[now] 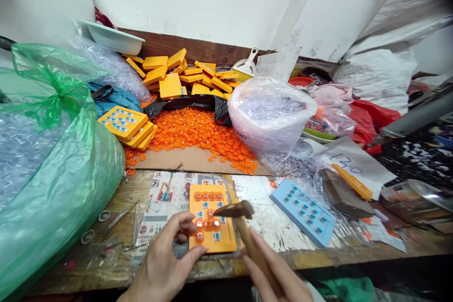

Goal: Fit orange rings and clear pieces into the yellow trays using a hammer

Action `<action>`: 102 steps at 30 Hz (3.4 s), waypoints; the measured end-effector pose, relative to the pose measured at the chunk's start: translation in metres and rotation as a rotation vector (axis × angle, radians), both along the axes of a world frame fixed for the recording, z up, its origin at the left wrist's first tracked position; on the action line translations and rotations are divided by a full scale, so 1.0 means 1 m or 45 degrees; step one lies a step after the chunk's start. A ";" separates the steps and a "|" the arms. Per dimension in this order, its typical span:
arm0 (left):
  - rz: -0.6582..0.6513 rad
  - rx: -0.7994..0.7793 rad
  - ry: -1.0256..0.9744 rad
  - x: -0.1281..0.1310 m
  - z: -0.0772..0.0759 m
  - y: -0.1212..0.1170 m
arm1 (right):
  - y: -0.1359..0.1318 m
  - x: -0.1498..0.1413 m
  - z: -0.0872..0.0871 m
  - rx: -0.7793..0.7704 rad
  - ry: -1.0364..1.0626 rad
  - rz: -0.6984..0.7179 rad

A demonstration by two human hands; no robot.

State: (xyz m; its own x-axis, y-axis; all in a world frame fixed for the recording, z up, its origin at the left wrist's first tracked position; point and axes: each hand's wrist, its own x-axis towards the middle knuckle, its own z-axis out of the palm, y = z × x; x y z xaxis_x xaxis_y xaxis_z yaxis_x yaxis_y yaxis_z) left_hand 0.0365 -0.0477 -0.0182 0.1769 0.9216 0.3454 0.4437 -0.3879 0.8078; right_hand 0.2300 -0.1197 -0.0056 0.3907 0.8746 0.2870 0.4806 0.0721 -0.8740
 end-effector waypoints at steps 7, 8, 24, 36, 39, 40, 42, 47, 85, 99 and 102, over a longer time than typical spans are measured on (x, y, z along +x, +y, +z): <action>0.284 0.184 0.844 -0.047 0.034 0.081 | 0.042 0.033 0.003 -0.312 0.773 -0.104; 0.334 0.158 0.978 -0.051 0.037 0.092 | 0.045 0.036 0.000 -0.322 0.809 -0.096; 0.254 0.036 0.797 -0.046 0.022 0.156 | 0.042 0.031 0.001 -0.315 0.794 -0.063; 0.210 0.226 0.715 -0.045 0.026 0.133 | 0.042 0.031 0.001 -0.358 0.769 -0.037; 0.155 0.209 0.653 -0.046 0.034 0.098 | 0.041 0.031 0.000 -0.354 0.772 -0.034; 0.148 0.169 0.635 -0.048 0.033 0.086 | 0.041 0.031 0.000 -0.353 0.771 -0.036; 0.179 0.080 0.634 -0.057 0.027 0.066 | 0.041 0.032 -0.001 -0.361 0.769 -0.028; 0.150 0.063 0.580 -0.074 0.005 0.050 | 0.042 0.037 -0.005 -0.413 0.777 0.028; -0.235 0.554 0.427 -0.048 -0.008 0.029 | 0.043 0.027 0.003 -0.337 0.726 -0.026; -0.240 -0.064 0.203 0.005 0.016 0.038 | 0.023 0.021 0.009 -0.032 -0.352 0.403; -0.281 -0.172 0.158 0.007 0.013 0.042 | 0.020 0.014 0.013 0.027 -0.594 0.557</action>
State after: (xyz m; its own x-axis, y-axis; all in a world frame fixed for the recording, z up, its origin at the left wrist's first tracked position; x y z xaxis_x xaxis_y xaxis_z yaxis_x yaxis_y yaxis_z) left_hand 0.0437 -0.0053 -0.0049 0.4114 0.8925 0.1851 0.4593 -0.3784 0.8036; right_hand 0.2440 -0.0998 0.0072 -0.1716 0.9173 0.3594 0.7326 0.3627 -0.5759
